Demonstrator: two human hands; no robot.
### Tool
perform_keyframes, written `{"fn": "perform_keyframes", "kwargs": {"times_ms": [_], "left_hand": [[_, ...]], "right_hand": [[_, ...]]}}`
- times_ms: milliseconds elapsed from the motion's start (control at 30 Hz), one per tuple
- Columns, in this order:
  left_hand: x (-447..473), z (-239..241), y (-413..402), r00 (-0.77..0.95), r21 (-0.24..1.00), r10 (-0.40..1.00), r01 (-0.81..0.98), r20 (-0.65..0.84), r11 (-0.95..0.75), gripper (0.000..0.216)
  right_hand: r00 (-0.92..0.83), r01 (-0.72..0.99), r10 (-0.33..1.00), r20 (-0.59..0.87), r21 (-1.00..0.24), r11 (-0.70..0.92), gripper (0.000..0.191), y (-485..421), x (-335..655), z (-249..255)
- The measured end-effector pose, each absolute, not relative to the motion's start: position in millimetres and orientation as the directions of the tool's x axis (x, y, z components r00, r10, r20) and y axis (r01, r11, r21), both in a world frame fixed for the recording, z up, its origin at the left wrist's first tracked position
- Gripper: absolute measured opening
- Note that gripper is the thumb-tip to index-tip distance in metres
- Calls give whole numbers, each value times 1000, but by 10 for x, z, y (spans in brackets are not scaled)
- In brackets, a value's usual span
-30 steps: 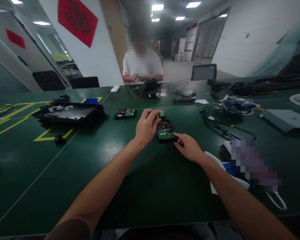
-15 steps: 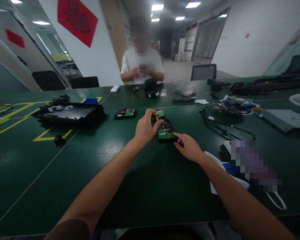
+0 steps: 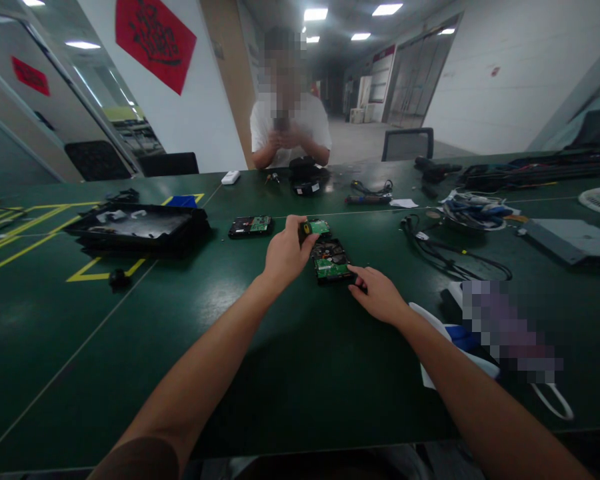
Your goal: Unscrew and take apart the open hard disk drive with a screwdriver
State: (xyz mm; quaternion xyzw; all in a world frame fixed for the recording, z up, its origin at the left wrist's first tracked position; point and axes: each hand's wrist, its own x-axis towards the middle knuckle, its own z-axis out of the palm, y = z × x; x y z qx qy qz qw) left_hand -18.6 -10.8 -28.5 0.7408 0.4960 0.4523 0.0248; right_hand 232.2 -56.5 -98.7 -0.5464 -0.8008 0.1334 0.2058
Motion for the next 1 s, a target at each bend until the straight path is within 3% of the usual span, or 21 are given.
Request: {"fn": "perform_keyframes", "kwargs": {"times_ms": [167,467,833,1000], "left_hand": [[-139,-350,-117,26,582,729,584,684,-567,41],[-119,-233,-179,191,400,627,623,755,-672,23],[-124,-299,-155,106,542,705,563,701,-624,39],[-122,-245,-179,205,433,641,585,740,-686,27]], "right_hand": [[-313,824,934,175,-438,358,53,-568,2319,-984],[-308,826,936,168,-442,351,52,-580,2311,-966],[-311,830,936,165,-434,352,52,-582,2302,-943],[-315,826,933,172,-435,359,52,-575,2317,-971]]}}
